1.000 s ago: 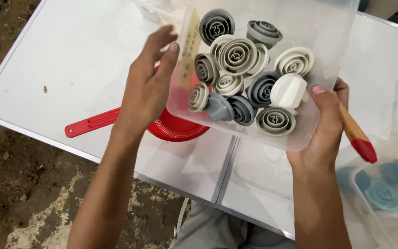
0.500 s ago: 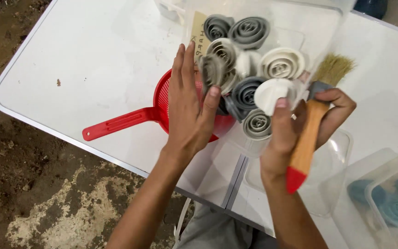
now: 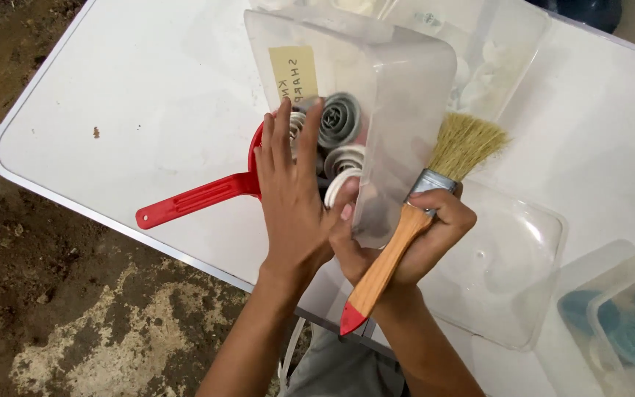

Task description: Cleaning individual plastic knobs using a paintbrush and transferring them from a storage bin to a strainer.

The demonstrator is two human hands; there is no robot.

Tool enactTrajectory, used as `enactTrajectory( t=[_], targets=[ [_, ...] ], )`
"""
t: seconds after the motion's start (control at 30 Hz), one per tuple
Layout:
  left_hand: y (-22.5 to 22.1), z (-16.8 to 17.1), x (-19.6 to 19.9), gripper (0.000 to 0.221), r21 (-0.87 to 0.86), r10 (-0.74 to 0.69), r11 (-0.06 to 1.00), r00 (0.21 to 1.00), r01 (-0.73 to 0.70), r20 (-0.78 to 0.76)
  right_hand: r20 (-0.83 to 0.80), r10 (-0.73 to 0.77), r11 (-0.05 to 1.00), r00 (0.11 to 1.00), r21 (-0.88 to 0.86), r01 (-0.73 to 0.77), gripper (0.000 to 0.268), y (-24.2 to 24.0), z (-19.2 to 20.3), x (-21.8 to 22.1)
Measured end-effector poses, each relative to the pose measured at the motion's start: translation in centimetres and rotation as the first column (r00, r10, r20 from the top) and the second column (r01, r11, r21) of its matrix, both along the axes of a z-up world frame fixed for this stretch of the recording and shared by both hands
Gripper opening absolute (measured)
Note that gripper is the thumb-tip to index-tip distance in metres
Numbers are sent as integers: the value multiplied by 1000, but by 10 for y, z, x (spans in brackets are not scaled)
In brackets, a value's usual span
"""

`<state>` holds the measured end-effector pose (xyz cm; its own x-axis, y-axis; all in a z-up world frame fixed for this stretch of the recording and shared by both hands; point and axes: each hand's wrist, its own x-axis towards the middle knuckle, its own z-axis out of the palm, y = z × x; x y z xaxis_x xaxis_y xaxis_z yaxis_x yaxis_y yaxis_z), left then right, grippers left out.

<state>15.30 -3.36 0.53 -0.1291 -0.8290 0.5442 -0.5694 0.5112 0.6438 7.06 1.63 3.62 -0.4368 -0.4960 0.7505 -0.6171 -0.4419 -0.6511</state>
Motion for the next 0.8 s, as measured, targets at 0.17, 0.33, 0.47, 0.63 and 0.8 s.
enactTrajectory(
  t=[0.17,0.33,0.47,0.63,0.8],
  targets=[
    [0,1,1,52,46,77,995,989,-83,130,-34,19,1000,999,12,-18,48,2,-3,-4],
    [0,1,3,50,10,115,993,979,-118,170,-104,-115,993,988,17,118,53,8,-13,-14],
    [2,-5,6,66,38,52,997,978,-61,203,-154,-37,997,987,-66,27,55,7,-14,-19],
    [-6,-25,4,74,-80,57,996,976,-41,212,-209,-4,993,978,-113,-20,58,5,-20,-25],
    [-2,3,3,58,-147,-43,988,999,39,-29,-325,14,983,946,-170,-73,62,4,-24,-28]
  ],
)
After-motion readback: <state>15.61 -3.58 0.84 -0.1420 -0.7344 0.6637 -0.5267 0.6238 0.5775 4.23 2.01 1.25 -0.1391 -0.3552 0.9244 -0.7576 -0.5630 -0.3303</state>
